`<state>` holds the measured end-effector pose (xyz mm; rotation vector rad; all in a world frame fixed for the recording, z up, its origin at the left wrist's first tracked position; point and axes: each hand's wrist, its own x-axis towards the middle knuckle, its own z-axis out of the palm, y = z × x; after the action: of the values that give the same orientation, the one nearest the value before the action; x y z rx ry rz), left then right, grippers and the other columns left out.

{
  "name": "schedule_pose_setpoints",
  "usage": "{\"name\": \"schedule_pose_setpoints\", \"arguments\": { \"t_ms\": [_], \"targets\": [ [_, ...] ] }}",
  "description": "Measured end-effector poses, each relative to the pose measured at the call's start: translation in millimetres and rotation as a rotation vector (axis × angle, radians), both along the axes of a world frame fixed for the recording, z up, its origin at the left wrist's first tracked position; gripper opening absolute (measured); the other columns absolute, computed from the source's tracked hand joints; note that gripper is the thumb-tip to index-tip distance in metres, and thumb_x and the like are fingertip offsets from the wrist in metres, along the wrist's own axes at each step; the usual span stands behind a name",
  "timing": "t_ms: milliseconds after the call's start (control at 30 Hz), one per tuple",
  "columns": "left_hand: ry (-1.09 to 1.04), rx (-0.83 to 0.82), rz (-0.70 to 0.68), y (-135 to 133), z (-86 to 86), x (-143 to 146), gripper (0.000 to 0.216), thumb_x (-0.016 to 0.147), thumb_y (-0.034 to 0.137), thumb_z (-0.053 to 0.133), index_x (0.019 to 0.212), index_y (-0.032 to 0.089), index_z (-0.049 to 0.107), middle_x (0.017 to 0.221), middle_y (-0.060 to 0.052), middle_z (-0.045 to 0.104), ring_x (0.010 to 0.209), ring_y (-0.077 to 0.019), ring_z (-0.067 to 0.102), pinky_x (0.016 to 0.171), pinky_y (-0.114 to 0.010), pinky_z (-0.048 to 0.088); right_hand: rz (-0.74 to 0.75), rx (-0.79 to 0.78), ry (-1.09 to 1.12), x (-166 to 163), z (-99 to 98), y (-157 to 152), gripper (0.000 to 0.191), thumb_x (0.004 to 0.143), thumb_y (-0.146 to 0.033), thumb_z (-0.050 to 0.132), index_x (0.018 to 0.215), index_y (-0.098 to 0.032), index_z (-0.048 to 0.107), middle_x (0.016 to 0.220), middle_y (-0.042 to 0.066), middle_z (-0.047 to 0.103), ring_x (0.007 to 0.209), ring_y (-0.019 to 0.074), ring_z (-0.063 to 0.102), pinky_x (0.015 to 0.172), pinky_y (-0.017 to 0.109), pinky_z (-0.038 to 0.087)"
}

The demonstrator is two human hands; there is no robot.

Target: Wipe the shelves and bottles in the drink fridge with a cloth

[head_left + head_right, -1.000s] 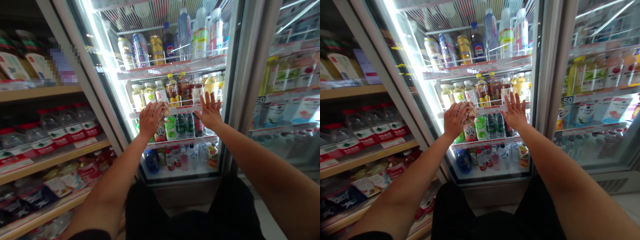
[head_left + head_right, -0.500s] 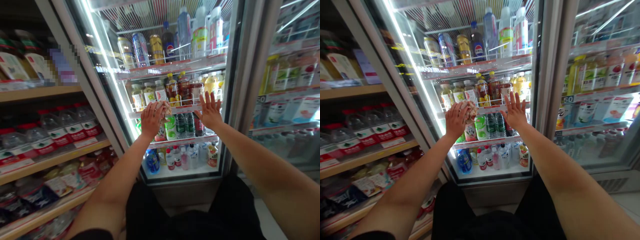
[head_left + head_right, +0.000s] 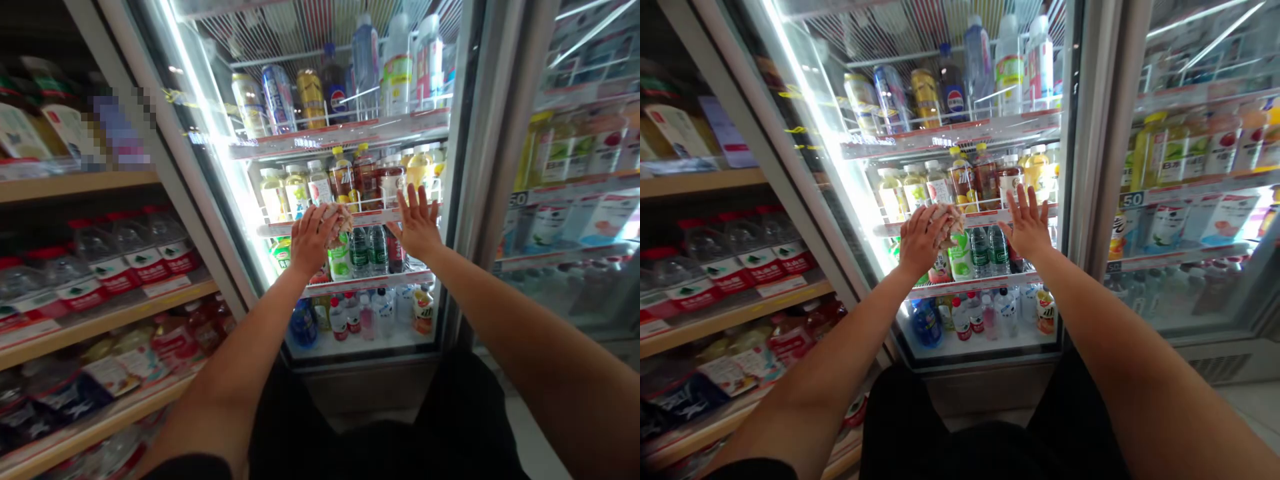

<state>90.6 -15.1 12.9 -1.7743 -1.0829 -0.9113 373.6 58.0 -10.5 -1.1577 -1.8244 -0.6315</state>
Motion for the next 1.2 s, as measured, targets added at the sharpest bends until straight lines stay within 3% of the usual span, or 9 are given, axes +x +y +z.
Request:
{"name": "schedule_pose_setpoints", "arguments": {
  "t_ms": [200, 300, 367, 467, 600, 767, 900, 1067, 1200],
  "targets": [
    [0.017, 0.022, 0.011, 3, 1.0, 3, 0.042, 0.099, 0.033, 0.056, 0.141, 0.030, 0.056, 0.154, -0.008, 0.051, 0.146, -0.0306, 0.041, 0.117, -0.050, 0.034, 0.022, -0.026, 0.048, -5, 1.4, -11, 0.085, 0.101, -0.045, 0.039, 0.160, -0.029, -0.020, 0.173, 0.008, -0.007, 0.157, 0.0387, -0.001, 0.119, 0.074, 0.014],
    [0.027, 0.043, -0.019, 8, 1.4, 11, 0.045, 0.098, 0.030, 0.055, 0.143, 0.029, 0.053, 0.154, -0.009, 0.051, 0.147, -0.0298, 0.040, 0.119, -0.049, 0.034, 0.110, 0.034, 0.043, -14, 10.9, -28, 0.077, 0.103, -0.041, 0.038, 0.164, -0.028, -0.007, 0.172, 0.008, 0.011, 0.158, 0.0349, 0.007, 0.122, 0.066, 0.019],
    [0.037, 0.041, -0.079, 13, 0.6, 20, 0.048, 0.099, 0.028, 0.054, 0.146, 0.026, 0.048, 0.153, -0.010, 0.051, 0.148, -0.0277, 0.038, 0.119, -0.047, 0.036, 0.244, 0.079, -0.047, -25, 21.8, -40, 0.070, 0.104, -0.037, 0.035, 0.164, -0.027, 0.002, 0.169, 0.007, 0.026, 0.155, 0.0277, 0.023, 0.125, 0.056, 0.023],
    [0.032, 0.018, -0.205, 24, -2.4, 31, 0.051, 0.100, 0.028, 0.050, 0.148, 0.020, 0.039, 0.153, -0.013, 0.050, 0.150, -0.0244, 0.037, 0.120, -0.045, 0.038, 0.453, 0.069, -0.196, -48, 38.3, -50, 0.069, 0.101, -0.031, 0.044, 0.164, -0.026, 0.016, 0.165, 0.006, 0.035, 0.149, 0.0255, 0.037, 0.122, 0.050, 0.034],
    [-0.037, 0.006, -0.256, 30, -7.2, 35, 0.047, 0.100, 0.024, 0.043, 0.146, 0.016, 0.038, 0.153, -0.017, 0.049, 0.149, -0.0231, 0.039, 0.122, -0.046, 0.038, 0.539, 0.044, -0.194, -68, 43.9, -47, 0.066, 0.095, -0.017, 0.049, 0.159, -0.020, 0.033, 0.162, 0.007, 0.041, 0.145, 0.0257, 0.044, 0.120, 0.048, 0.040],
    [-0.006, 0.090, -0.139, 18, -9.3, 16, 0.047, 0.098, 0.027, 0.051, 0.144, 0.020, 0.043, 0.155, -0.015, 0.049, 0.152, -0.0241, 0.034, 0.122, -0.047, 0.035, 0.535, 0.104, -0.264, -60, 32.4, -36, 0.057, 0.095, -0.012, 0.048, 0.150, -0.024, 0.047, 0.152, 0.007, 0.054, 0.135, 0.0241, 0.053, 0.112, 0.048, 0.046],
    [0.023, 0.200, -0.063, 16, -10.0, -3, 0.053, 0.099, 0.035, 0.053, 0.148, 0.021, 0.041, 0.155, -0.014, 0.049, 0.152, -0.0237, 0.033, 0.125, -0.048, 0.029, 0.457, 0.189, -0.297, -46, 39.5, -31, 0.040, 0.097, -0.017, 0.050, 0.133, -0.026, 0.065, 0.137, 0.004, 0.067, 0.120, 0.0244, 0.063, 0.103, 0.047, 0.050],
    [0.114, 0.196, -0.038, 23, -17.3, -19, 0.056, 0.100, 0.033, 0.053, 0.153, 0.024, 0.039, 0.159, -0.010, 0.044, 0.155, -0.0230, 0.024, 0.127, -0.048, 0.023, 0.293, 0.279, -0.062, -40, 50.8, -29, 0.038, 0.100, -0.021, 0.043, 0.127, -0.025, 0.068, 0.139, 0.003, 0.066, 0.127, 0.0270, 0.056, 0.110, 0.048, 0.042],
    [0.072, 0.159, -0.049, 28, -24.7, -21, 0.056, 0.099, 0.031, 0.051, 0.154, 0.028, 0.040, 0.160, -0.006, 0.040, 0.155, -0.0223, 0.021, 0.129, -0.049, 0.020, 0.321, 0.243, -0.210, -41, 41.1, -29, 0.035, 0.099, -0.019, 0.043, 0.120, -0.023, 0.070, 0.136, 0.006, 0.067, 0.120, 0.0273, 0.058, 0.104, 0.047, 0.044]
  ]
}}
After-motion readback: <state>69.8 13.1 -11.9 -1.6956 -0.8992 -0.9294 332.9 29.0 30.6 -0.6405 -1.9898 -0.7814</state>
